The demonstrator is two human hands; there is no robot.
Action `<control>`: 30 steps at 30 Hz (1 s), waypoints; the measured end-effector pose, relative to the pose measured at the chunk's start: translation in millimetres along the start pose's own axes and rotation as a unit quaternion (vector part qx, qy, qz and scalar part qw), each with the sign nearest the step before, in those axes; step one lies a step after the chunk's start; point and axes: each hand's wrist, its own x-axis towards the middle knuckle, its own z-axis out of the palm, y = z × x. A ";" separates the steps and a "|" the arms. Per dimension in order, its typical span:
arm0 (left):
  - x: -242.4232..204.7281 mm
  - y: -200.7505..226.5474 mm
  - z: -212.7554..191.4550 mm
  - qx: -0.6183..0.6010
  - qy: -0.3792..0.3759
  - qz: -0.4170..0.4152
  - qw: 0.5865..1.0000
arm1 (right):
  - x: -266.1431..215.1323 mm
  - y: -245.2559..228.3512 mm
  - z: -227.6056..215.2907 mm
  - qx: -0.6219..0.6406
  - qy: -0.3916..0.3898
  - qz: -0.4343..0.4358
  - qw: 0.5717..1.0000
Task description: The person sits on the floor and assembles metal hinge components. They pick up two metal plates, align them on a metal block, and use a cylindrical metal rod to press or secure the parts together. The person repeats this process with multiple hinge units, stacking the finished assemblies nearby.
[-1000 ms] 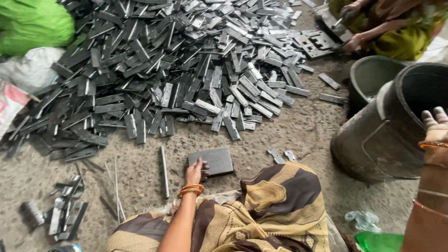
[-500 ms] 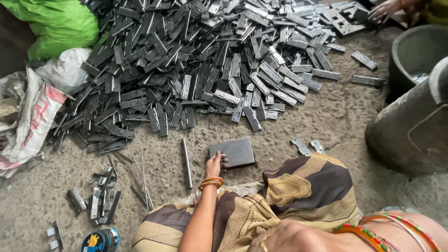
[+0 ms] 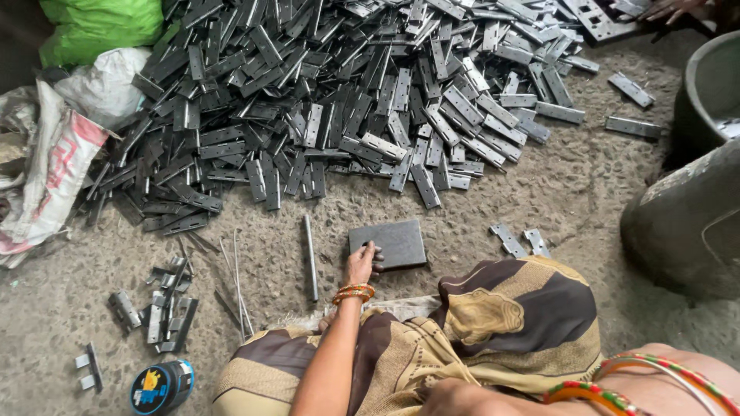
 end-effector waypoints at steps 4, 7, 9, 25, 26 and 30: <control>-12.6 -21.9 2.8 0.006 -0.005 -0.009 1.000 | -18.2 -4.4 6.5 0.006 0.054 0.038 0.998; 5.7 -13.9 -2.3 0.011 -0.002 0.017 1.000 | -5.7 -11.8 -6.6 -0.014 0.047 0.020 0.999; 7.5 -14.2 -0.9 0.023 -0.002 0.019 1.000 | 7.2 -18.2 -16.2 -0.025 0.040 0.005 0.999; 46.7 34.4 83.2 0.310 0.068 0.213 0.924 | 86.8 278.3 -143.4 0.397 0.562 0.034 0.725; 58.8 39.0 99.0 0.326 0.073 0.208 0.919 | 90.7 306.4 -146.6 0.398 0.575 0.077 0.711; 85.0 60.6 158.6 0.403 0.137 0.170 0.889 | 98.8 368.9 -157.3 0.362 0.603 0.082 0.706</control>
